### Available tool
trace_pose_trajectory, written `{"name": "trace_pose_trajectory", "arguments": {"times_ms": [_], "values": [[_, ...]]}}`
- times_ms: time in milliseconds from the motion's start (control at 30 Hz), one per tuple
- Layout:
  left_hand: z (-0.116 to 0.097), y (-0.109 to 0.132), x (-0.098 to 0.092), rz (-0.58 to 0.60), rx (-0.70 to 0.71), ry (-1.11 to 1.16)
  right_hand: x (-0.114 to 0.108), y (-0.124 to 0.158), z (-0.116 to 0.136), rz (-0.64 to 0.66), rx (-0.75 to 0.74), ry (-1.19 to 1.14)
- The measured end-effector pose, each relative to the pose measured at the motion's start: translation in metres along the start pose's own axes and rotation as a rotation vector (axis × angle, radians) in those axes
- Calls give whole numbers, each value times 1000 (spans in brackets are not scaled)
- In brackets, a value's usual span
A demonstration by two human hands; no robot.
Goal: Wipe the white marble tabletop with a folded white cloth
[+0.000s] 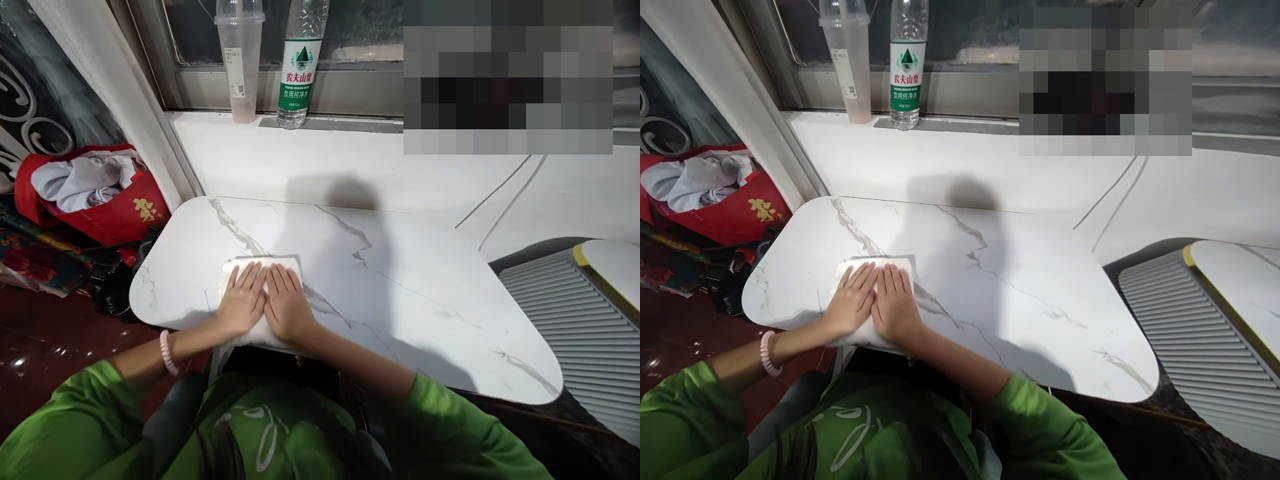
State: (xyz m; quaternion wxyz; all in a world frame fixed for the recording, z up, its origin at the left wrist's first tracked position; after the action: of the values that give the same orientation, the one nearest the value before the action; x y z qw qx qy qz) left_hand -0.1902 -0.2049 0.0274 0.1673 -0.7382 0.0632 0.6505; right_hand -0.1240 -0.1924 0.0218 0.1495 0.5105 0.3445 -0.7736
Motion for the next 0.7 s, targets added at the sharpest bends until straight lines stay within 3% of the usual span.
{"name": "trace_pose_trajectory", "arguments": {"times_ms": [100, 233, 400, 533, 700], "values": [[25, -45, 7, 13, -48, 1, 15, -41, -31, 45, 38, 21], [58, -125, 18, 25, -47, 27, 29, -105, -89, 58, 158, 51], [82, -207, 31, 28, -15, 54, 38, -159, -150, 70, 264, 57], [85, -228, 36, 21, -10, 64, 40, -169, -169, 62, 296, 46], [70, -214, 35, 36, 4, 62, 33, -148, -163, 35, 288, 50]]}}
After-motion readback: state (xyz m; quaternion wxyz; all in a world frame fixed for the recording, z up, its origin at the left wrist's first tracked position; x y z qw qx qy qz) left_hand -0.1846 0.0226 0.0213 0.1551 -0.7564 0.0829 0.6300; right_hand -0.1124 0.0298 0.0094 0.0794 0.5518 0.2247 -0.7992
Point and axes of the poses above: each hand's wrist, its own y-axis away from the middle knuckle, its own x-axis out of the palm, z = x × y, the point moved 9 cm from there along -y, towards the middle knuckle, and after that the axes turned 9 degrees about x, right-handed, at the moved point
